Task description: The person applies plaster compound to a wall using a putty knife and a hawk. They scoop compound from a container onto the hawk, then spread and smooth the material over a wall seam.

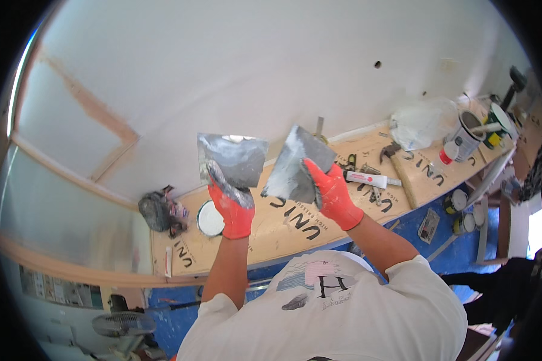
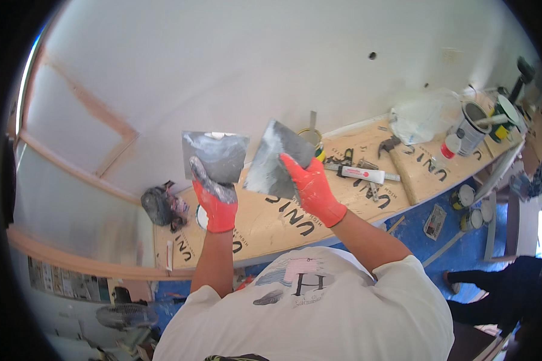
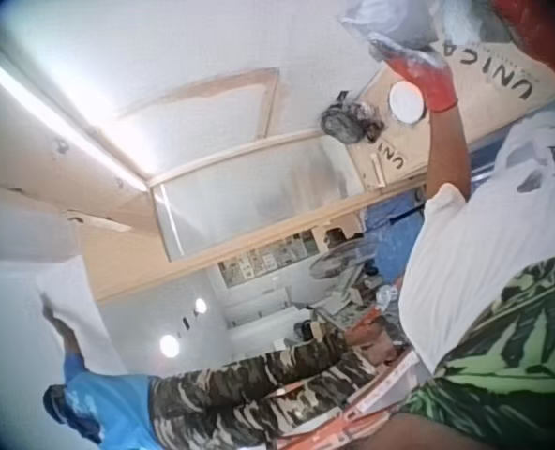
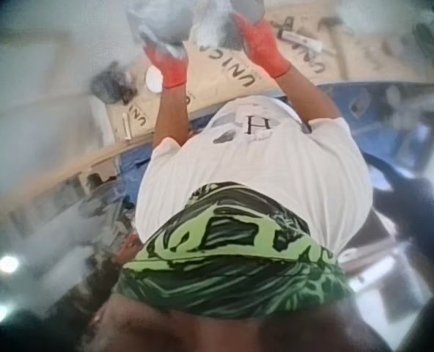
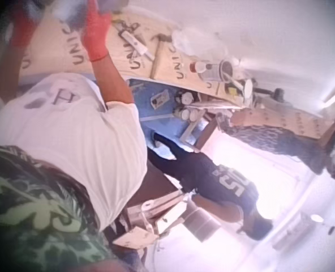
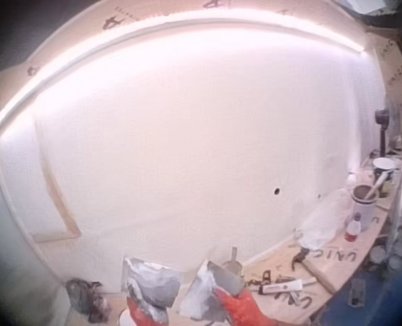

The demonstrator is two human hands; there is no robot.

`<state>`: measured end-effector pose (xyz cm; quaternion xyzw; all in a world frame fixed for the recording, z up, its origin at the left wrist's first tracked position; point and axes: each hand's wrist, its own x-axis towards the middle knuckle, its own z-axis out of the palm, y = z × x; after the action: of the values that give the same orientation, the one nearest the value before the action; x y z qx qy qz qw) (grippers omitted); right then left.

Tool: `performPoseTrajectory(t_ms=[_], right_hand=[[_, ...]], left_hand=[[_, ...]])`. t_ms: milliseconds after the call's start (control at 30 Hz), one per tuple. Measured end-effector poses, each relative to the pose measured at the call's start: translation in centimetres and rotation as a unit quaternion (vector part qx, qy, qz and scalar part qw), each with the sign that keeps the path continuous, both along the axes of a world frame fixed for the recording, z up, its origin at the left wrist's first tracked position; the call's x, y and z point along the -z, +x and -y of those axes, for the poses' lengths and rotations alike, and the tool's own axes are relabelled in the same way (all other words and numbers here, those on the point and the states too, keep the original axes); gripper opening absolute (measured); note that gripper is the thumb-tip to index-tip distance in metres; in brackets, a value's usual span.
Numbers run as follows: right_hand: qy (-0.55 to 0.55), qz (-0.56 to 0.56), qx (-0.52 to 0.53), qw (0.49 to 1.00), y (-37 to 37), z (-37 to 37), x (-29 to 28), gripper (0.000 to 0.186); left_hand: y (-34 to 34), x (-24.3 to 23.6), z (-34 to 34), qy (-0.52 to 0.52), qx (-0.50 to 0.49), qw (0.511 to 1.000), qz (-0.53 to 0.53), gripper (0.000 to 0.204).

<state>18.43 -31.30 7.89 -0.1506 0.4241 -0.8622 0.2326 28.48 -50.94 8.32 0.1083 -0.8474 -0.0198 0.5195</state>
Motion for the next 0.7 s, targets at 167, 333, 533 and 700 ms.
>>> performPoseTrajectory(t_ms=[167, 333, 533, 700], right_hand=[[-0.052, 0.024, 0.051, 0.997, 0.5, -0.1, -0.2, 0.030], [-0.065, 0.023, 0.094, 0.993, -1.0, -1.6, 0.2, 0.027], [-0.008, -0.237, 0.262, 0.936, -10.2, -5.8, 0.4, 0.028], [0.022, -0.239, 0.319, 0.917, -25.1, -11.2, -5.0, 0.035]], left_hand=[[-0.3, -0.1, -4.3, 0.427, 0.229, 0.872, -0.071, 0.054], [-0.9, 0.4, -5.3, 0.584, 0.347, 0.728, 0.098, 0.042], [0.3, 4.0, -4.5, 0.339, 0.212, 0.782, 0.479, 0.042], [2.1, 20.6, 0.7, 0.583, 0.236, 0.747, 0.216, 0.043]])
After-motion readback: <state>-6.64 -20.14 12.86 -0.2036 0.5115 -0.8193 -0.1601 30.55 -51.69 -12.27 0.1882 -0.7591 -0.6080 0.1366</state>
